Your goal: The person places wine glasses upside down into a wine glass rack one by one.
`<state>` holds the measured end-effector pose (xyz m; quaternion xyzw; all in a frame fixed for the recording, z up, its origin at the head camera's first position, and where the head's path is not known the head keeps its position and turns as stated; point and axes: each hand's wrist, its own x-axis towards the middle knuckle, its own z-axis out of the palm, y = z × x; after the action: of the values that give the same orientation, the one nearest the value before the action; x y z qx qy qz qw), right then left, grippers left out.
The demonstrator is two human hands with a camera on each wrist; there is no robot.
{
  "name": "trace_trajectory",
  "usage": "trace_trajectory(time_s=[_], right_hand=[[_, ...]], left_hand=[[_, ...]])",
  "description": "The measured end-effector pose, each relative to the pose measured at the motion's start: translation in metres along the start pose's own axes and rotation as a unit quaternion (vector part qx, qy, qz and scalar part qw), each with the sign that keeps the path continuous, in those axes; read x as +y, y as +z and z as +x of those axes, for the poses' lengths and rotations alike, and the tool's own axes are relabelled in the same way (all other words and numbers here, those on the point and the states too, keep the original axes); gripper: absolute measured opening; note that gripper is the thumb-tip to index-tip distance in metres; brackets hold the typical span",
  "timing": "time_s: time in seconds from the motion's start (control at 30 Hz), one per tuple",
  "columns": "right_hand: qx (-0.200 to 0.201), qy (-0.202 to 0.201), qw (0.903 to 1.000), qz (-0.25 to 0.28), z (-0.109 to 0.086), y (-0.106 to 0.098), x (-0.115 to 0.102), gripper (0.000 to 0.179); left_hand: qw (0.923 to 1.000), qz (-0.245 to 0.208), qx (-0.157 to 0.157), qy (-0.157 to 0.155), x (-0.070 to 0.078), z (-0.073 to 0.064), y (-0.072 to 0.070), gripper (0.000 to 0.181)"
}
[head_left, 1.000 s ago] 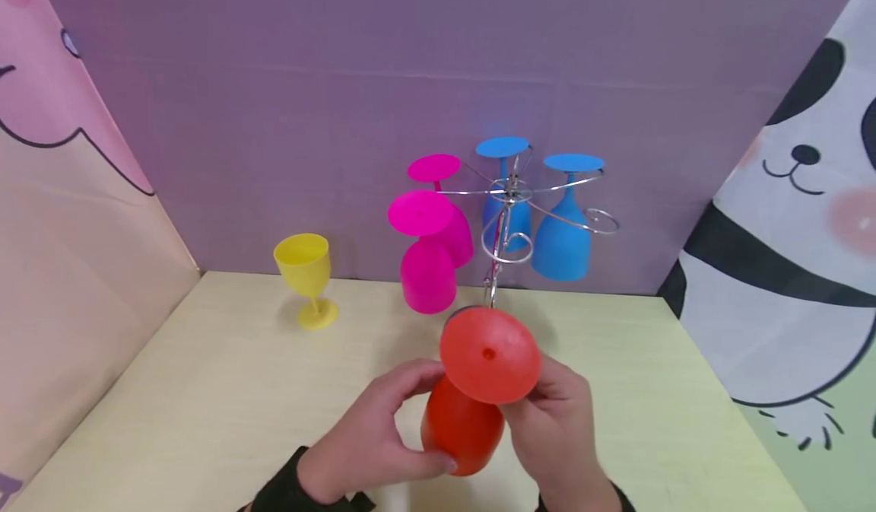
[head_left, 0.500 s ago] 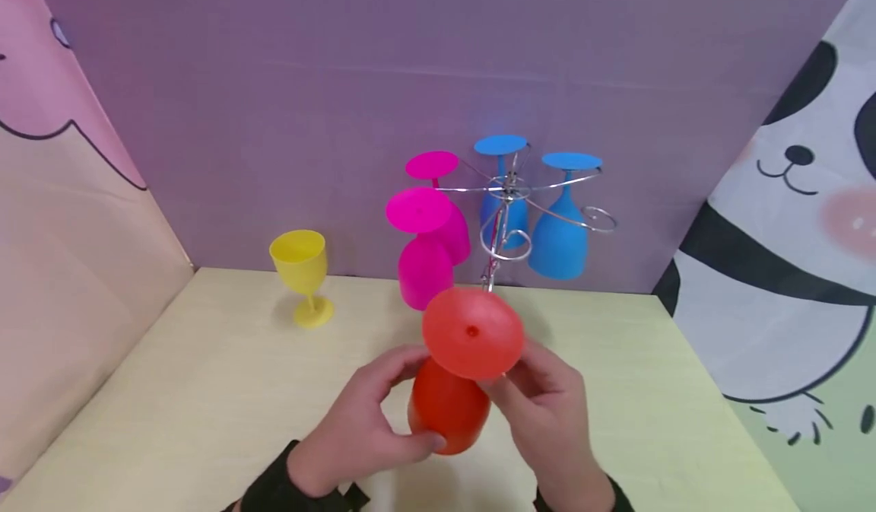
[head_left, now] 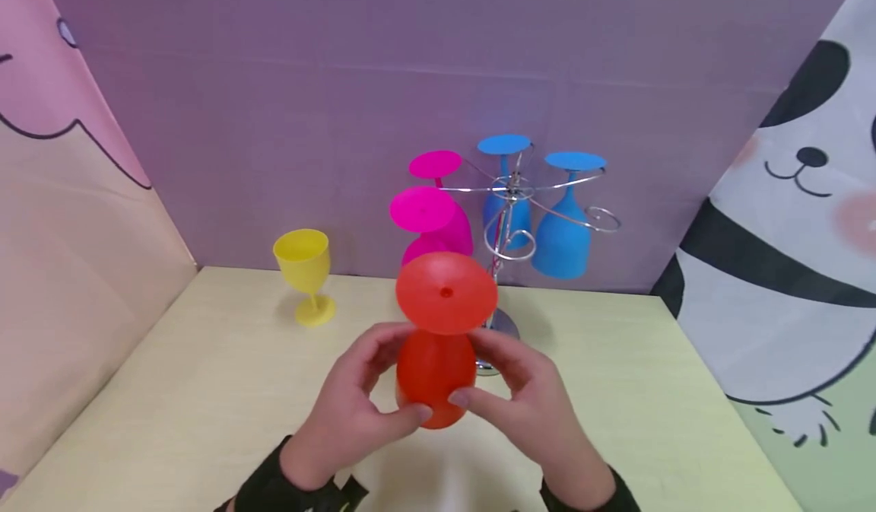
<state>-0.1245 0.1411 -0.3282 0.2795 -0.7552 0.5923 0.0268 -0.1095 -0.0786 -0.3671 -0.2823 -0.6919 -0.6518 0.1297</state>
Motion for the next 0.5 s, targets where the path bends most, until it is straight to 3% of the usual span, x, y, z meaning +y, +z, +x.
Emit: trace_trajectory(time_s=[0.17, 0.5], right_hand=[[-0.012, 0.021, 0.9997, -0.009, 0.0003, -0.0019, 0.0031, 0.057], [0.008, 0.044, 0.9981, -0.042, 0.0055, 0.0003, 0.0088, 0.058]], left_hand=[[0.9999, 0.005, 0.012, -0.005, -0.0011, 0.0012, 0.0001, 0.064], [0.9953, 0.061, 0.042, -0.062, -0.0006, 0.0017, 0.002, 0.064]])
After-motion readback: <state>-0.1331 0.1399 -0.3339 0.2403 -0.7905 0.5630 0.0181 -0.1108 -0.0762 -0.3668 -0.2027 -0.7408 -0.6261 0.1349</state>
